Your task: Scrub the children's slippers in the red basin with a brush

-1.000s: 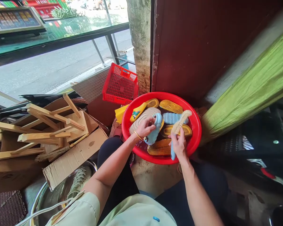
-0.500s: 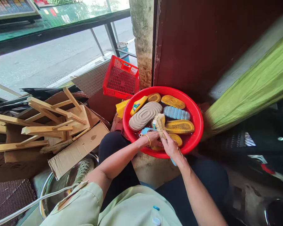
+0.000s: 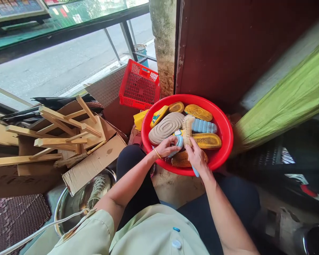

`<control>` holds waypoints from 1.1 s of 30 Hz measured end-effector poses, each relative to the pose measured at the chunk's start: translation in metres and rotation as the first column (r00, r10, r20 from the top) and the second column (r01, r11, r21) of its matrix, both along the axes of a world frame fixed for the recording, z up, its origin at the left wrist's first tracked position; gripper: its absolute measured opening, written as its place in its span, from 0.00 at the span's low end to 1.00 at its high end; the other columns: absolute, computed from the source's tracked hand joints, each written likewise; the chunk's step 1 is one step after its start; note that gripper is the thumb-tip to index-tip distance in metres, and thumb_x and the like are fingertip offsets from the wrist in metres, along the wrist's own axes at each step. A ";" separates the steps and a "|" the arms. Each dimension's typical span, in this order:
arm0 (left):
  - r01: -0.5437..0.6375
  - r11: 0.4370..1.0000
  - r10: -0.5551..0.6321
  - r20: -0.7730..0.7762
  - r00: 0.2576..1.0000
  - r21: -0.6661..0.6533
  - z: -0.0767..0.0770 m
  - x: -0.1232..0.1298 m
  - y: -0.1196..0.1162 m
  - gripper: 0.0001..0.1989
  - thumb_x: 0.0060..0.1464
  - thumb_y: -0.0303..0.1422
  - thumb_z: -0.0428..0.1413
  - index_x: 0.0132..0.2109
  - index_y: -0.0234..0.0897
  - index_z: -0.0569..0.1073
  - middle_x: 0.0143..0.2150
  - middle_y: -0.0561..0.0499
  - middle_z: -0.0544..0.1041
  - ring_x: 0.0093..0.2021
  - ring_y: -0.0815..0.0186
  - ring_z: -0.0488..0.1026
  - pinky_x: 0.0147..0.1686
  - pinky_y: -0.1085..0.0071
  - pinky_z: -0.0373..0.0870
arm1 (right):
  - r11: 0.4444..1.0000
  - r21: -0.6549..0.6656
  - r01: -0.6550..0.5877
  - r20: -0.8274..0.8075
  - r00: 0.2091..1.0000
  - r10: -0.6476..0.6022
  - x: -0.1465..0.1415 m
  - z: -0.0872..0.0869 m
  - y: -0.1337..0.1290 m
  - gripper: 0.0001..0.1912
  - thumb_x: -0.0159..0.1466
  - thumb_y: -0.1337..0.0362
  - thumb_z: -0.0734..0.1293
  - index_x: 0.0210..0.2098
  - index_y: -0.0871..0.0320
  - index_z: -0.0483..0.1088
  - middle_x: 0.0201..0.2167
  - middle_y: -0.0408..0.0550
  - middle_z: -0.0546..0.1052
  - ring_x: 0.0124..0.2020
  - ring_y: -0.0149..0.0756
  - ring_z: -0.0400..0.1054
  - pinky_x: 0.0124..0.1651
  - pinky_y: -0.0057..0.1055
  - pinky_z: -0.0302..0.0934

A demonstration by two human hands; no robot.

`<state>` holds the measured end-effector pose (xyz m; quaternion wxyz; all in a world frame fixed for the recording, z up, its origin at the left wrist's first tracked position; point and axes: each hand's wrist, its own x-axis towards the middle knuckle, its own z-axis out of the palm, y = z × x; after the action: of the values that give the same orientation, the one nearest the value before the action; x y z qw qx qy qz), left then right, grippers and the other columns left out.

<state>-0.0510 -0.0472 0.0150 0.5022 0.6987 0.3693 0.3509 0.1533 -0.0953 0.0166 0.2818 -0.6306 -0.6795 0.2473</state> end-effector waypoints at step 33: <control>0.206 0.938 -0.123 0.291 0.949 -0.277 -0.007 -0.001 -0.010 0.20 0.52 0.45 0.67 0.35 0.35 0.68 0.42 0.48 0.72 0.38 0.67 0.68 0.38 0.71 0.67 | 0.978 -0.176 -0.109 0.308 0.938 0.160 0.019 -0.001 0.000 0.27 0.74 0.61 0.58 0.71 0.48 0.63 0.48 0.52 0.83 0.47 0.44 0.79 0.49 0.34 0.69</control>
<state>-0.0523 -0.0570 0.0080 0.6770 0.5875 0.2870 0.3378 0.1728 -0.0952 0.0161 0.0997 -0.6346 -0.7363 0.2127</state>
